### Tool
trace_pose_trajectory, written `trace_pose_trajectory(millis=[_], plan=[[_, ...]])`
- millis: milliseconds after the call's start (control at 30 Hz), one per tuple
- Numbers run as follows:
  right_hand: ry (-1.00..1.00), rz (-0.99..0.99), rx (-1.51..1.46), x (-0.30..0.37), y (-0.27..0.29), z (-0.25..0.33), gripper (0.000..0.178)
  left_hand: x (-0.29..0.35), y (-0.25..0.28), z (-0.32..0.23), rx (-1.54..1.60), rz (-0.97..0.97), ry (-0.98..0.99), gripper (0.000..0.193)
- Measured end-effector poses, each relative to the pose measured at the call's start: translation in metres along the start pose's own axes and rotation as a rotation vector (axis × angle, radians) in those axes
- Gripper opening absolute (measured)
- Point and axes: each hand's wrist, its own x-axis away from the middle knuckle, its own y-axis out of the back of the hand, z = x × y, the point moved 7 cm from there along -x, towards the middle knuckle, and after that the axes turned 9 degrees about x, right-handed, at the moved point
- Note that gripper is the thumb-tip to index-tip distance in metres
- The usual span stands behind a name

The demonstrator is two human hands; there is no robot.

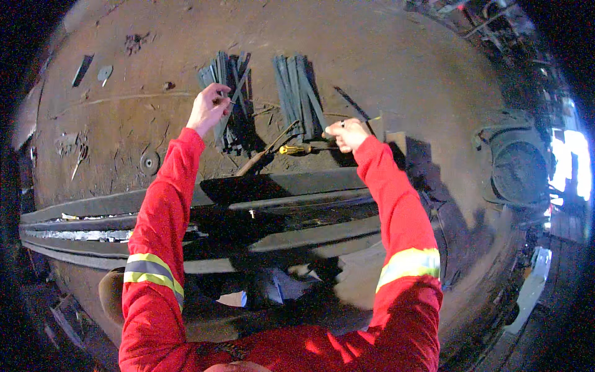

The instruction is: The person sits on the floor and uses a screwdriver to tighten screws on a long, curved metal frame. They then insert a thin metal strip into a groove along the frame and secure it by hand.

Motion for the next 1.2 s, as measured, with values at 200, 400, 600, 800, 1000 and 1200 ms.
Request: trace_pose_trajectory(millis=[200, 400, 600, 800, 1000, 1200], plan=[[0.462, 0.030, -0.281, 0.150, -0.046, 0.039, 0.016, 0.075, -0.062, -0.101, 0.391, 0.215, -0.030, 0.013], [0.789, -0.265, -0.055, 0.236, -0.103, 0.056, 0.020, 0.180, -0.121, -0.215, 0.323, 0.434, -0.165, 0.032], [1.017, -0.708, 0.535, 0.311, -0.115, 0.065, 0.014, 0.237, -0.107, -0.251, -0.115, 0.237, -0.548, 0.025], [1.119, -0.965, 1.346, 0.357, -0.103, 0.098, 0.050, 0.281, -0.087, -0.240, -0.452, 0.359, -0.687, 0.017], [1.271, -0.529, 1.350, 0.289, -0.114, 0.064, 0.012, 0.297, -0.072, -0.211, -0.440, 0.559, -0.519, 0.018], [1.237, -0.618, 1.289, 0.282, -0.118, 0.037, 0.005, 0.276, -0.007, -0.189, -0.357, 0.516, -0.129, 0.014]])
